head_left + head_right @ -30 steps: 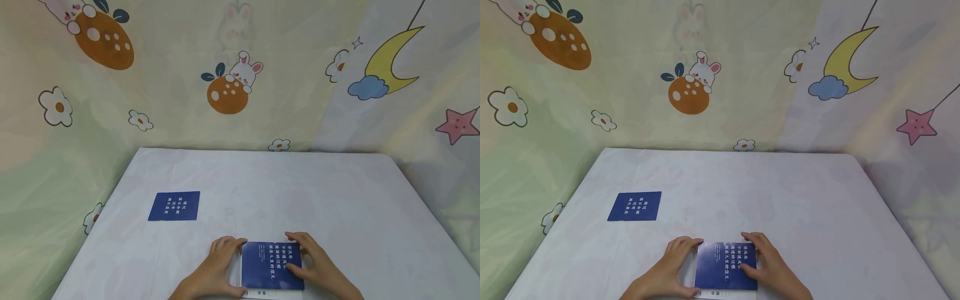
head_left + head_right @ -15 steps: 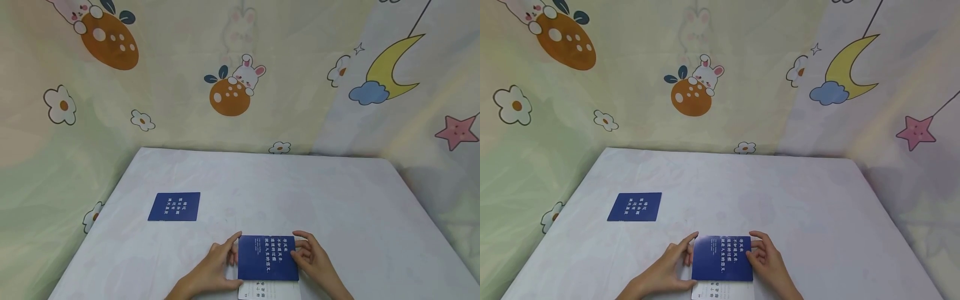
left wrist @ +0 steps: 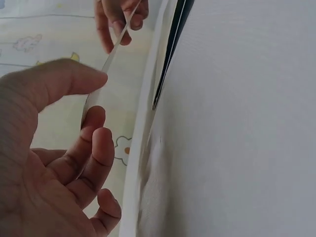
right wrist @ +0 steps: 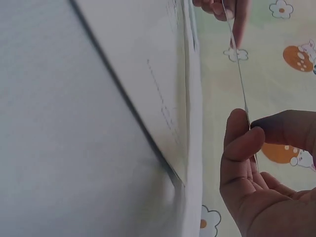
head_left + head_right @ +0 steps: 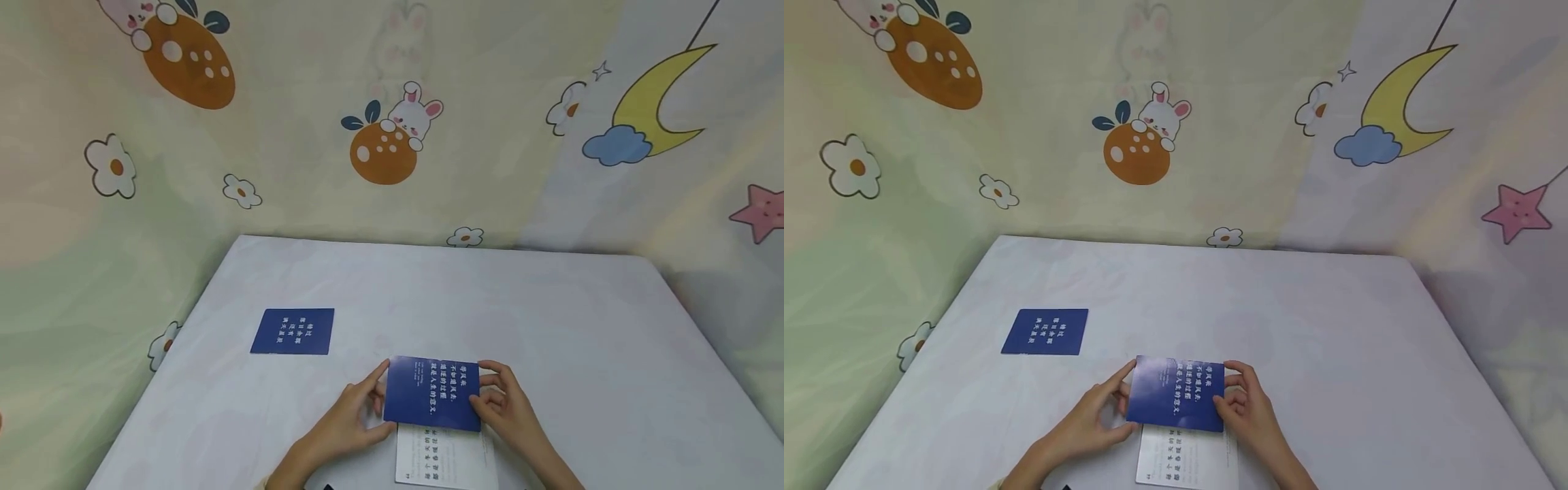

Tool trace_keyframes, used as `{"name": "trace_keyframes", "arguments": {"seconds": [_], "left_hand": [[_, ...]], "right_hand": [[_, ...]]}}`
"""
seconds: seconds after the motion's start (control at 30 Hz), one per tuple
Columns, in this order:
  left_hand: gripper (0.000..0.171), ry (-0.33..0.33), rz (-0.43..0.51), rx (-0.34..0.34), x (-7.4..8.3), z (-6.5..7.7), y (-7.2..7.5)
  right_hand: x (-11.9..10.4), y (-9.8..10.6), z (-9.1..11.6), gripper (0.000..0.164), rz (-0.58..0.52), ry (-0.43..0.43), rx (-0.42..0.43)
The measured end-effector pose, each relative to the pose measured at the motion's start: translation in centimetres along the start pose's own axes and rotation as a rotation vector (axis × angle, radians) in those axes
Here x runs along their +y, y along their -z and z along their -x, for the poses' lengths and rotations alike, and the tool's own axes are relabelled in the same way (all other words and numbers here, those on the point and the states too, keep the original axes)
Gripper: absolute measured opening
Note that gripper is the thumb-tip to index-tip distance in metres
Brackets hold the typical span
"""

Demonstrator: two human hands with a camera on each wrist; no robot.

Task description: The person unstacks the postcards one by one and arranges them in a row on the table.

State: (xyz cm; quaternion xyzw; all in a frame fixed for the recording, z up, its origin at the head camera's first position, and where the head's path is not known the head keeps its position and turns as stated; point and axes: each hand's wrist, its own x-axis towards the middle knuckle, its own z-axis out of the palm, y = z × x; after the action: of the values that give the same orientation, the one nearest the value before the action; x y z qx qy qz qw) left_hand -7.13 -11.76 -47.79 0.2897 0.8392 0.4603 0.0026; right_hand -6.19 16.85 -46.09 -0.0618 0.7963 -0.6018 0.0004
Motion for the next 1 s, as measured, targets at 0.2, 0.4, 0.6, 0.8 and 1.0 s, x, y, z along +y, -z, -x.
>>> {"name": "trace_keyframes", "arguments": {"seconds": [0.2, 0.4, 0.6, 0.8, 1.0], "left_hand": [[0.081, 0.037, 0.037, 0.067, -0.6, -0.2, 0.5], [0.065, 0.106, 0.047, 0.165, -1.4, -0.4, 0.9], [0.056, 0.299, 0.078, 0.237, -2.0, -0.7, 1.6], [0.047, 0.398, 0.124, 0.321, -2.6, -0.9, 2.3], [0.041, 0.444, 0.160, 0.361, -3.3, -0.9, 2.9]], "right_hand": [[-0.1, -0.4, -1.1, 0.074, -0.010, -0.043, -0.103], [-0.1, -0.7, -2.3, 0.078, -0.047, -0.012, -0.220], [-0.7, -1.6, -3.8, 0.075, -0.043, -0.068, -0.258], [-1.0, -2.7, -4.9, 0.076, -0.098, -0.035, -0.284], [-1.0, -4.0, -6.0, 0.078, -0.117, -0.086, -0.267]]}}
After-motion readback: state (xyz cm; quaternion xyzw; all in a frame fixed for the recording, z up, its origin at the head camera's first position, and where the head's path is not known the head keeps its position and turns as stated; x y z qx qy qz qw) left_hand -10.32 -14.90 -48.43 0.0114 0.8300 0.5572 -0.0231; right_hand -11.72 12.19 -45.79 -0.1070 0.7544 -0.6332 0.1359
